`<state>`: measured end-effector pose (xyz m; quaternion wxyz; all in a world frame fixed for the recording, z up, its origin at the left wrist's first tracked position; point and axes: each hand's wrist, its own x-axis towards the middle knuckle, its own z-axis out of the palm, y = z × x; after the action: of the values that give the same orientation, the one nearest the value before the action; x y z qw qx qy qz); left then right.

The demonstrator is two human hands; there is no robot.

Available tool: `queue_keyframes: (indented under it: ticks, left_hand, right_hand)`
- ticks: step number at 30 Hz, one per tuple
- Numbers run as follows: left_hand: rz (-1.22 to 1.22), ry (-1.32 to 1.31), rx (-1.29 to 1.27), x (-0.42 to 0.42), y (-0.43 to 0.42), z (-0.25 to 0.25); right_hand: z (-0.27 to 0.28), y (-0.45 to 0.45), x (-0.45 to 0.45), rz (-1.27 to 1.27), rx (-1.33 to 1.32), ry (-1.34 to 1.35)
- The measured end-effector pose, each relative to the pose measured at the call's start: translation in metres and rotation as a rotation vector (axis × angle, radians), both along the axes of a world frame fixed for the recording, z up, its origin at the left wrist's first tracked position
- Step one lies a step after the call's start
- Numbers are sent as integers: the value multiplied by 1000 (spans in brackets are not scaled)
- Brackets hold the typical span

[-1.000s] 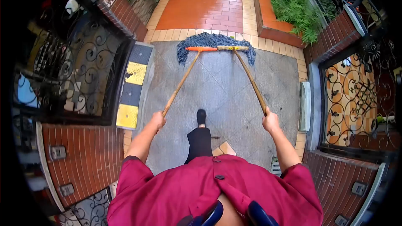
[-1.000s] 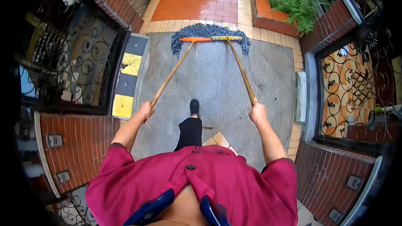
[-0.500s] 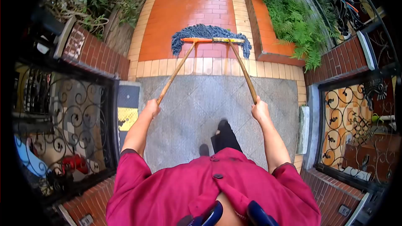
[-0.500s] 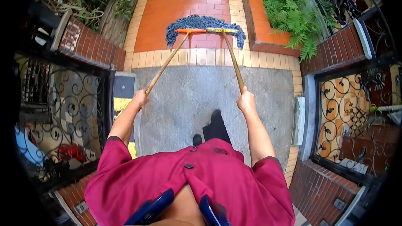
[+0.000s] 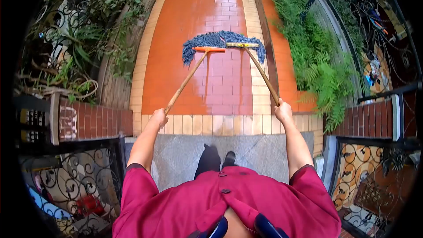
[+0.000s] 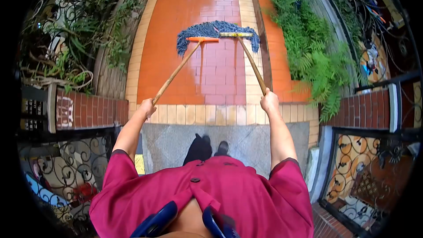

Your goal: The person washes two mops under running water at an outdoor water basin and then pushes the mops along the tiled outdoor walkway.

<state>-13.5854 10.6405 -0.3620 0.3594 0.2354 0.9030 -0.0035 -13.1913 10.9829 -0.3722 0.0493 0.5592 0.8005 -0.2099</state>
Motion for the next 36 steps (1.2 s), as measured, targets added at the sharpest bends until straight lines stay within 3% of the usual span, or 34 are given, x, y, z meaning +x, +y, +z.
queue_keyframes:
  ticks: [3,6,8,9,10,12,15,21,23,24,25,29,36]
  left_hand:
    - [59,-58,-20,-47,76,18]
    - [6,-12,118,-118,138,-30]
    - [133,-163,-5,-143,218,20]
    - [90,-78,104,-158,248,18]
    - [100,-83,85,-185,280,17]
    - [115,-115,13,-219,346,20]
    - [84,-119,21,-282,453,13]
    - [12,-87,88,-391,598,-37]
    - [105,-147,42,-416,664,-19]
    - [-28,-21,143,-438,683,-69]
    - [-24,-35,136,-451,711,-76]
    - [94,-106,102,-528,831,-66]
    - [21,-84,93,-720,988,-73]
  right_hand:
    - [2,81,-65,1,-51,-12]
    - [-20,165,-133,30,-93,-14]
    - [-31,224,-181,44,-118,-32]
    - [-30,252,-205,12,-129,-8]
    - [-30,281,-228,115,-70,-49]
    - [-20,342,-276,80,-125,-87]
    - [-17,438,-327,70,-88,48]
    - [-21,590,-432,89,-76,20]
    - [-39,645,-468,96,-78,21]
    - [-43,683,-490,96,-68,36]
    - [-40,712,-510,114,-92,40]
    - [-33,830,-606,123,-98,54]
    - [-57,981,-759,100,-53,85]
